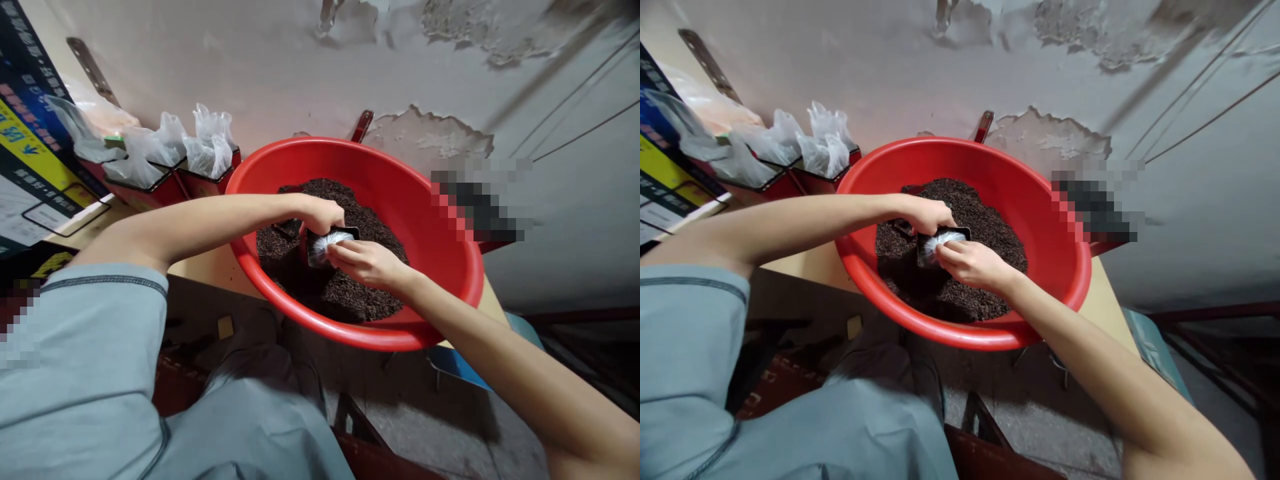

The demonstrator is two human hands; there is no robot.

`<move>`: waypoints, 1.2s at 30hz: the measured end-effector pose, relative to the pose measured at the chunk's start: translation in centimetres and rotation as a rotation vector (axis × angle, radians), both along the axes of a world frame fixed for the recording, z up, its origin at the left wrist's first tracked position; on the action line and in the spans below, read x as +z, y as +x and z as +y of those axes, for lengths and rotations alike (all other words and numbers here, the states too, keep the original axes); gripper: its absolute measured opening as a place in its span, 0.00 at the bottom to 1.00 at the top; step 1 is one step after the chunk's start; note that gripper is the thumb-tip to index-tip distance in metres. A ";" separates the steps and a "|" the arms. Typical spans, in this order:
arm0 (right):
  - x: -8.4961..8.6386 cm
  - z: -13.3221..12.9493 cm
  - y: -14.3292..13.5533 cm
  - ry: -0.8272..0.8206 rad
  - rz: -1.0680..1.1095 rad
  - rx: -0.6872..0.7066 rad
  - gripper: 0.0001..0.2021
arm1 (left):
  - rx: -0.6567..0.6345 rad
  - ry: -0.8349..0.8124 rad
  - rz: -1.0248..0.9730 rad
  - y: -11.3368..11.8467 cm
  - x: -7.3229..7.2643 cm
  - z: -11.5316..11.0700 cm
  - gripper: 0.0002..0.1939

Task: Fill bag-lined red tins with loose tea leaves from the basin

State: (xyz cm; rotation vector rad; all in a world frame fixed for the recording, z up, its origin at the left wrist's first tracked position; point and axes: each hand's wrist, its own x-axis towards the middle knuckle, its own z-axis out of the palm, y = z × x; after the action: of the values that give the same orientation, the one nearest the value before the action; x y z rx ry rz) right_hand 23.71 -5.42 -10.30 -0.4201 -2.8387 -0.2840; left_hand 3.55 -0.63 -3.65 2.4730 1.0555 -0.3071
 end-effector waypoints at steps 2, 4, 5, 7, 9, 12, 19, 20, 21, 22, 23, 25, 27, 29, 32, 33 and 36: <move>0.2 0.2 -0.6 0.010 0.019 0.026 0.14 | -0.098 0.052 0.014 0.8 0.1 1.4 0.31; 0.4 0.6 -1.1 0.016 0.015 0.054 0.14 | -0.159 0.101 0.015 1.6 0.0 2.5 0.31; 0.5 0.9 -1.3 0.021 0.009 0.062 0.14 | -0.191 0.120 0.016 2.0 -0.2 2.9 0.31; 0.6 1.7 -1.3 0.025 -0.007 0.079 0.14 | -0.266 0.142 0.018 2.7 -0.5 3.5 0.27; 0.6 2.4 -1.0 0.013 -0.025 0.101 0.14 | -0.331 0.163 0.008 3.3 -0.9 3.7 0.21; 0.4 2.9 0.0 0.019 -0.013 0.126 0.14 | -0.355 0.186 -0.046 4.0 -1.3 3.8 0.18; 0.6 1.0 1.8 0.093 0.022 0.120 0.17 | -0.339 0.089 -0.173 2.7 -0.6 3.9 0.28; 0.7 0.6 1.9 0.071 0.006 0.101 0.19 | -0.309 0.100 -0.170 2.0 -0.4 3.8 0.28; 0.8 0.1 1.9 0.054 -0.013 0.077 0.21 | -0.268 0.110 -0.163 1.3 -0.2 3.7 0.27; 0.9 -0.4 1.9 0.044 -0.033 0.056 0.22 | -0.218 0.115 -0.151 0.5 -0.1 3.5 0.28; 0.9 -0.9 1.9 0.043 -0.053 0.037 0.23 | -0.159 0.113 -0.133 -0.2 -0.1 3.2 0.31; 0.9 -1.9 1.6 0.059 -0.082 -0.009 0.24 | -0.041 0.087 -0.075 -1.5 -0.4 2.4 0.39; 0.9 -2.9 1.3 0.067 -0.102 -0.062 0.25 | 0.043 0.034 -0.036 -2.3 -0.9 1.6 0.45; 1.1 -3.5 0.9 0.049 -0.116 -0.131 0.26 | 0.090 -0.008 -0.060 -2.8 -1.4 0.9 0.47; 1.5 -3.1 0.7 -0.029 -0.120 -0.171 0.25 | 0.172 -0.041 -0.160 -3.1 -1.9 0.1 0.46; 1.6 -2.5 0.6 -0.059 -0.107 -0.160 0.25 | 0.208 -0.057 -0.186 -3.2 -2.0 0.0 0.45; 1.8 -0.3 0.3 -0.119 -0.012 -0.100 0.23 | 0.286 -0.125 -0.251 -3.6 -2.1 -0.4 0.43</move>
State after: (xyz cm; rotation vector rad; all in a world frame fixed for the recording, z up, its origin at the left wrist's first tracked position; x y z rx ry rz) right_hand 24.03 -5.74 -8.50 -0.5872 -2.8603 -0.1373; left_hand -0.07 -1.02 -5.78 2.1465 1.2185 0.0256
